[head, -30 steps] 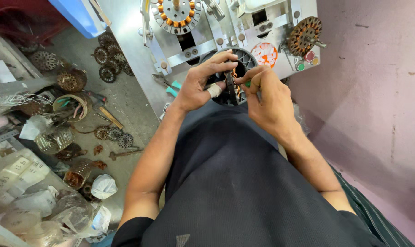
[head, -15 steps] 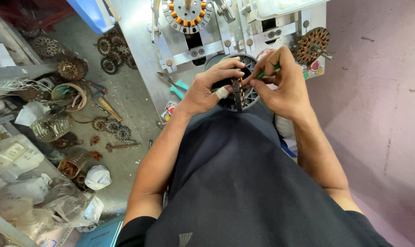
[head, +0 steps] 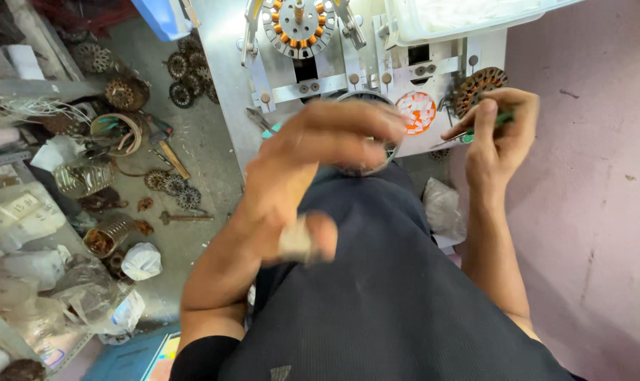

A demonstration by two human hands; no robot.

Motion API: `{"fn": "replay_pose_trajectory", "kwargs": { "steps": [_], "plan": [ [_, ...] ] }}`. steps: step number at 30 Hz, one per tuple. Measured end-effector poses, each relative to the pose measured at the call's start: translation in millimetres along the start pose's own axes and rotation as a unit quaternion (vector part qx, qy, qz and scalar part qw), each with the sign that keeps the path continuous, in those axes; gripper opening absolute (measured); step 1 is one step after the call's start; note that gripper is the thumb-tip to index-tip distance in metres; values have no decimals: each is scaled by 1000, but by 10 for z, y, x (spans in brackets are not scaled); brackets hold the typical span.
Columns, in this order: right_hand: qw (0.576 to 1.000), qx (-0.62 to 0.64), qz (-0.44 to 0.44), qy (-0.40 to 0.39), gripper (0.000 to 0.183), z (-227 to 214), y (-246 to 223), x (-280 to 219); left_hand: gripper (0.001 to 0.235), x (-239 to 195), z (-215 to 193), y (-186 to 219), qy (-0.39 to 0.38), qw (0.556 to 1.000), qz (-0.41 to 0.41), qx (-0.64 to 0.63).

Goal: The person connects wires and places components onto fan motor stators using a small tool and by hand at a workbench with a winding machine.

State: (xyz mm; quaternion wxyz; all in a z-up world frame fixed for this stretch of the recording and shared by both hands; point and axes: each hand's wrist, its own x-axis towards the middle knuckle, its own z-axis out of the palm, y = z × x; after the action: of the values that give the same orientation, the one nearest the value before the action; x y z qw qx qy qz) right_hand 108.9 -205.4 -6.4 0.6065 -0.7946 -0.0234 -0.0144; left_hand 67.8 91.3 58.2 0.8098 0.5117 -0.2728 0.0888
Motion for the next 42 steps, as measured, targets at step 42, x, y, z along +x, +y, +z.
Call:
{"fn": "replay_pose_trajectory", "kwargs": {
  "steps": [42],
  "plan": [
    [964, -241, 35, -103, 17, -221, 2095, 76, 26, -566, 940, -786, -17, 891, -229, 392]
  ]
}}
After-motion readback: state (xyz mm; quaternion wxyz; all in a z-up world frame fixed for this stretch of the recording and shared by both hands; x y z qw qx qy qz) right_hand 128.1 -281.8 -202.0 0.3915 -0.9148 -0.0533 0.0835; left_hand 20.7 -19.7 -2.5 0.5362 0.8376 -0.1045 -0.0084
